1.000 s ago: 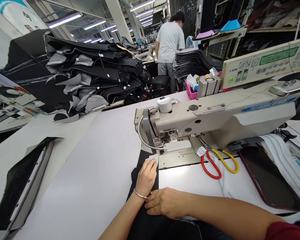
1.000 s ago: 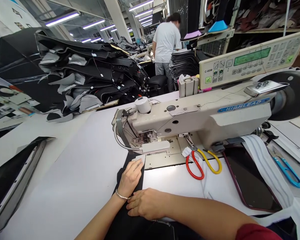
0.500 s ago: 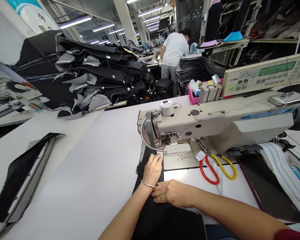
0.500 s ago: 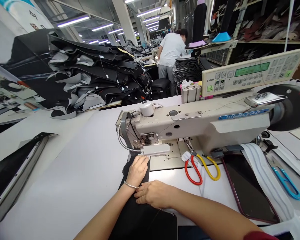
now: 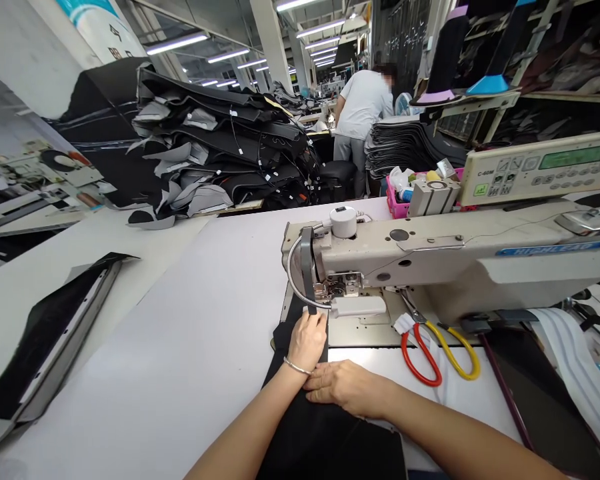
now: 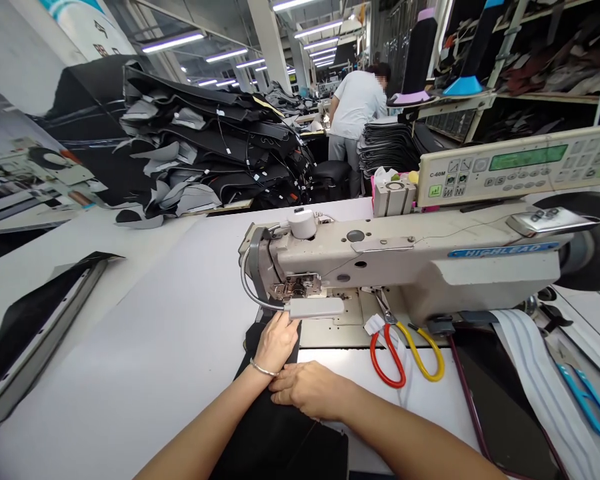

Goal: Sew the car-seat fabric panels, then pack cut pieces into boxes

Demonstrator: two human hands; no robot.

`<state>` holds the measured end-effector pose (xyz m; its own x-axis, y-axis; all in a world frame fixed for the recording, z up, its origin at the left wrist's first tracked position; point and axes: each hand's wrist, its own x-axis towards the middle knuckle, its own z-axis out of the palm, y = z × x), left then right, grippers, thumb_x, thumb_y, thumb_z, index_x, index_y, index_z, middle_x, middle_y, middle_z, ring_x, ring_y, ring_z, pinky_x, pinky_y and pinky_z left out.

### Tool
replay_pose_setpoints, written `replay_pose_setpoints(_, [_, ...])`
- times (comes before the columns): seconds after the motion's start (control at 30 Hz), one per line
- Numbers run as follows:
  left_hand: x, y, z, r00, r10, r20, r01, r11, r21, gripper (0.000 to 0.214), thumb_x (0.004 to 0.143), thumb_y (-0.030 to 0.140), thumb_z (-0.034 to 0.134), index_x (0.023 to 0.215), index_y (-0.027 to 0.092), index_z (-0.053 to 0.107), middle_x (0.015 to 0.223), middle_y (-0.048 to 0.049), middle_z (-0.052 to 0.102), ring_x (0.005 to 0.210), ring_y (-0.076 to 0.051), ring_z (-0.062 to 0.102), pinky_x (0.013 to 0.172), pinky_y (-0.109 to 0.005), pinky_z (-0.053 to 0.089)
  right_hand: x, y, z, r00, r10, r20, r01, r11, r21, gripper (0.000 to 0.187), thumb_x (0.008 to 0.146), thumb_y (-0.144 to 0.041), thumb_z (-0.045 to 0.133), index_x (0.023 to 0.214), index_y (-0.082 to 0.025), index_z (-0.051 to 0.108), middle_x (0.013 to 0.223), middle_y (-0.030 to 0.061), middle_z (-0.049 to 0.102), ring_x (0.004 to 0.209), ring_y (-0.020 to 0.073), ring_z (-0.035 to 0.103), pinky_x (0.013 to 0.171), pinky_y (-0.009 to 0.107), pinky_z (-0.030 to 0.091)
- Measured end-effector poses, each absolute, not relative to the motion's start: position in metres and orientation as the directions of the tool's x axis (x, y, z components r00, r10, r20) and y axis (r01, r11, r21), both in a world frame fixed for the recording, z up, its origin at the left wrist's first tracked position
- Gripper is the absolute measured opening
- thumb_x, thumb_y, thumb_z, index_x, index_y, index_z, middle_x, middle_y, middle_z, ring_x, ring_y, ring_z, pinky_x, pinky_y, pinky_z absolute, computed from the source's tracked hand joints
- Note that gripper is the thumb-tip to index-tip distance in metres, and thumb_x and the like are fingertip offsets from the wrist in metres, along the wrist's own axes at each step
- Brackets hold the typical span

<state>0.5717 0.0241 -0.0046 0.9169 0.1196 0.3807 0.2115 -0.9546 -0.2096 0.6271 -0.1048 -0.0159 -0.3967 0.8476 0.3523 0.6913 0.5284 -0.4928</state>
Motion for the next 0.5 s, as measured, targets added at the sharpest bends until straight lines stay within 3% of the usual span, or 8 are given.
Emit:
replay_pose_setpoints(0.17, [0.567, 0.010, -0.001, 0.939, 0.229, 0.255, 0.276, -0.947, -0.165, 0.022, 0.075, 0.007, 0.037, 0.076, 0.015, 0.058, 0.073, -0.0040, 0.052, 0.066, -0.014, 0.049, 0.062, -0.027, 0.047, 0.628, -0.108, -0.012, -0.366, 0.884, 0.292, 0.714, 0.468, -0.521, 0.032, 0.086, -0.016, 0.033, 0.110, -0.017, 0.053, 0.108, 0.0036, 0.058, 0.108, 0.0120, 0.045, 0.090, 0.024, 0.037])
replay_pose_setpoints(0.5, [0.570, 0.018, 0.010, 0.965, 0.230, 0.130, 0.238, -0.970, -0.053, 0.021, 0.078, 0.014, 0.040, 0.070, 0.017, 0.059, 0.074, -0.0022, 0.055, 0.075, -0.013, 0.052, 0.067, -0.022, 0.046, 0.655, -0.099, -0.016, -0.243, 0.917, 0.316, 0.713, 0.390, -0.583, 0.029, 0.087, -0.026, 0.035, 0.107, -0.021, 0.056, 0.108, 0.0041, 0.058, 0.104, 0.0127, 0.048, 0.084, 0.022, 0.040])
